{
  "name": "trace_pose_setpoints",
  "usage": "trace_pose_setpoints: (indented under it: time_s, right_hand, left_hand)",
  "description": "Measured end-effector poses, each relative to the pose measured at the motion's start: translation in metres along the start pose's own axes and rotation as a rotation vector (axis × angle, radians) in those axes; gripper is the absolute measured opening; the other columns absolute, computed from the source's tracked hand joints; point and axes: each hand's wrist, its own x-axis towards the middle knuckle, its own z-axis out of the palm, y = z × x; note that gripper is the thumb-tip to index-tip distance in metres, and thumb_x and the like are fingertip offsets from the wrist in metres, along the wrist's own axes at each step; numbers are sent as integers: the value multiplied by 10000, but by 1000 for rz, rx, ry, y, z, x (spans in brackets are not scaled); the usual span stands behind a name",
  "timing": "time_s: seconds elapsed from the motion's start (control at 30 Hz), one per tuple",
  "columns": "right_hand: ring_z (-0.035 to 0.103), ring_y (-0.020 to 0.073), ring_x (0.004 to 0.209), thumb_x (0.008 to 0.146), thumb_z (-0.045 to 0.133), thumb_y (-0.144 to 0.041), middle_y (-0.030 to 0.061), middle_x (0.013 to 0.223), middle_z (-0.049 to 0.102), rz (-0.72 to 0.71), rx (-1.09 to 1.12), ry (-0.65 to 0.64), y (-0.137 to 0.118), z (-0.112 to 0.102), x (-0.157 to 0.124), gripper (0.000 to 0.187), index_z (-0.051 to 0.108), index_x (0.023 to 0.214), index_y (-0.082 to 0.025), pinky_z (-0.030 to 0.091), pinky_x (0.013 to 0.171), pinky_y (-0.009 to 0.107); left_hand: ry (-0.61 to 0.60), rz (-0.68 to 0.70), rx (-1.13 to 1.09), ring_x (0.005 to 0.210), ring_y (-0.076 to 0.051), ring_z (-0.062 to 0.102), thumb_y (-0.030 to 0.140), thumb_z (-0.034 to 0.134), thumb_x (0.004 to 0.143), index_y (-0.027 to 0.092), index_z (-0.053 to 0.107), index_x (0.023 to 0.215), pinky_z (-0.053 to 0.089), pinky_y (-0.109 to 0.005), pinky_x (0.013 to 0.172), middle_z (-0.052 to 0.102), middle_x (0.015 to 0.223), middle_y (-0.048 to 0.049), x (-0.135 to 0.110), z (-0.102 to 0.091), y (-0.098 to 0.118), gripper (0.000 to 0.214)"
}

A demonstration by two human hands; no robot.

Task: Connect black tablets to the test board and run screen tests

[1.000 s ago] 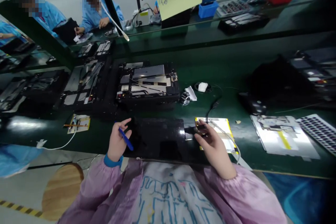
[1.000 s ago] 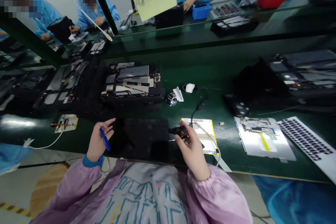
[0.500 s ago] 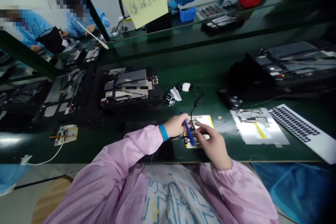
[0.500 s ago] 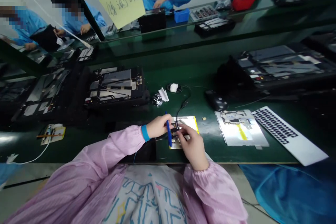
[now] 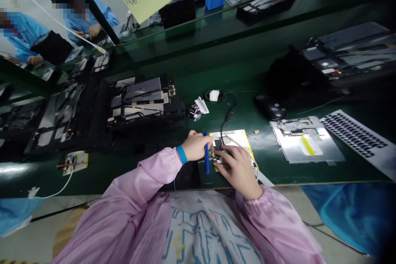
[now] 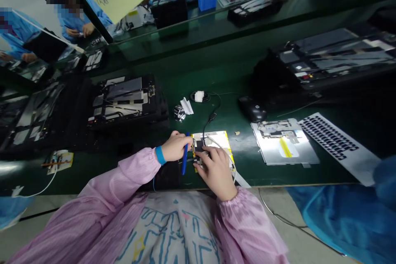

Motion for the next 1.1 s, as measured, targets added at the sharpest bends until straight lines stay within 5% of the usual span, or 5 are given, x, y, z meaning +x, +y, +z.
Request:
trace_pose_setpoints:
  time_s: [0.77, 1.1]
  right_hand:
    - [485, 276, 1058, 858, 560, -365, 103, 1157, 578, -11, -10, -21, -2, -1, 1, 318, 621, 1138, -227, 402, 915, 466]
    - [468, 290, 976, 895, 488, -376, 112, 1200, 575, -56, -197, -75, -9, 0, 3, 359, 614, 1211, -261, 399, 870, 497]
  left_hand:
    - [-28, 12, 38, 778, -177, 538, 158, 491, 790, 184, 543, 754, 284, -361, 817, 599, 716, -17, -2, -1, 6, 68]
    - [-8, -7, 20, 789, -174, 537, 159, 509, 775, 184, 530, 744, 281, -357, 801, 616, 721, -7, 0, 1, 9, 44]
